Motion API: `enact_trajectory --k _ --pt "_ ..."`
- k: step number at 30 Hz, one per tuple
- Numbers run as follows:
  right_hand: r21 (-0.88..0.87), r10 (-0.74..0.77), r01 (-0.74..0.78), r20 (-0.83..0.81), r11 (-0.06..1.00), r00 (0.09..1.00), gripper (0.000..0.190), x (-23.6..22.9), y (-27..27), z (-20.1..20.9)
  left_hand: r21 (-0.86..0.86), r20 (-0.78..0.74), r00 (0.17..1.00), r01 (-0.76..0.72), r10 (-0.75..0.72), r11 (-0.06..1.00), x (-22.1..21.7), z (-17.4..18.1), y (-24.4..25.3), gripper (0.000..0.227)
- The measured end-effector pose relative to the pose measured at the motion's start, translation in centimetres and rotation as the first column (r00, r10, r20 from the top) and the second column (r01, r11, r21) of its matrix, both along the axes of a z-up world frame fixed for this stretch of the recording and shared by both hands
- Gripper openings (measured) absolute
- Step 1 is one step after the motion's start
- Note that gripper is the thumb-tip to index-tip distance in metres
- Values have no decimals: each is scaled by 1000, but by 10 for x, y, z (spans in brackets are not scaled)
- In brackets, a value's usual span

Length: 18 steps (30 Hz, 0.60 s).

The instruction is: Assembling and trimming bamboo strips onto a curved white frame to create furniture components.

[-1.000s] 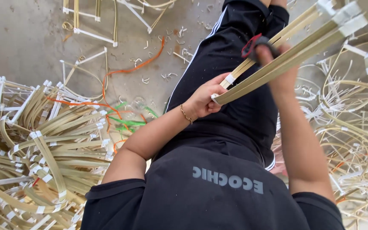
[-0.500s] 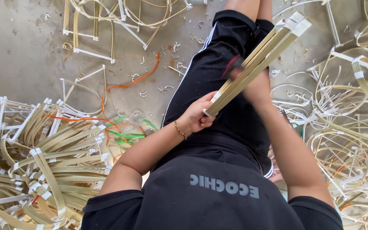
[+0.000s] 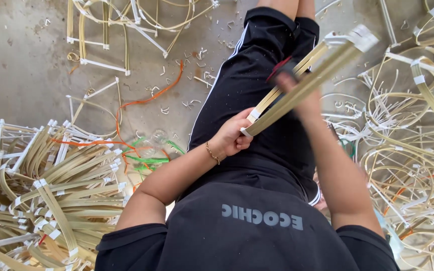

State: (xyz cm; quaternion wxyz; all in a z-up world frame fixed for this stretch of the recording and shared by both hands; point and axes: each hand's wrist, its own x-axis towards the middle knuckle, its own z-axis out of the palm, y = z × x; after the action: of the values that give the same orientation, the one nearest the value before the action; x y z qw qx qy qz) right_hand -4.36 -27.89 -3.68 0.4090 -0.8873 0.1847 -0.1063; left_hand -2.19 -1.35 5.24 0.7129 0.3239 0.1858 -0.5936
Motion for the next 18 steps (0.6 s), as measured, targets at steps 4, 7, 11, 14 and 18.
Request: enact_trajectory --k 4,7,11,14,18 --pt "-75 149 -155 -72 985 986 47 20 -21 43 -66 -63 998 -15 11 998 -7 -9 3 55" --pt "175 -89 111 -131 978 987 40 29 -36 79 -83 -89 996 -19 11 996 -13 -2 6 54" --pt "8 -11 14 -226 1000 974 40 18 22 68 -110 -87 995 -65 56 992 -6 -24 4 53" --pt "138 77 -39 -282 990 956 40 13 44 71 -122 -78 995 -78 69 989 -1 -24 2 49" --pt "-1 35 -36 -184 999 982 33 38 -31 83 -107 -76 997 -38 30 994 0 -2 4 53"
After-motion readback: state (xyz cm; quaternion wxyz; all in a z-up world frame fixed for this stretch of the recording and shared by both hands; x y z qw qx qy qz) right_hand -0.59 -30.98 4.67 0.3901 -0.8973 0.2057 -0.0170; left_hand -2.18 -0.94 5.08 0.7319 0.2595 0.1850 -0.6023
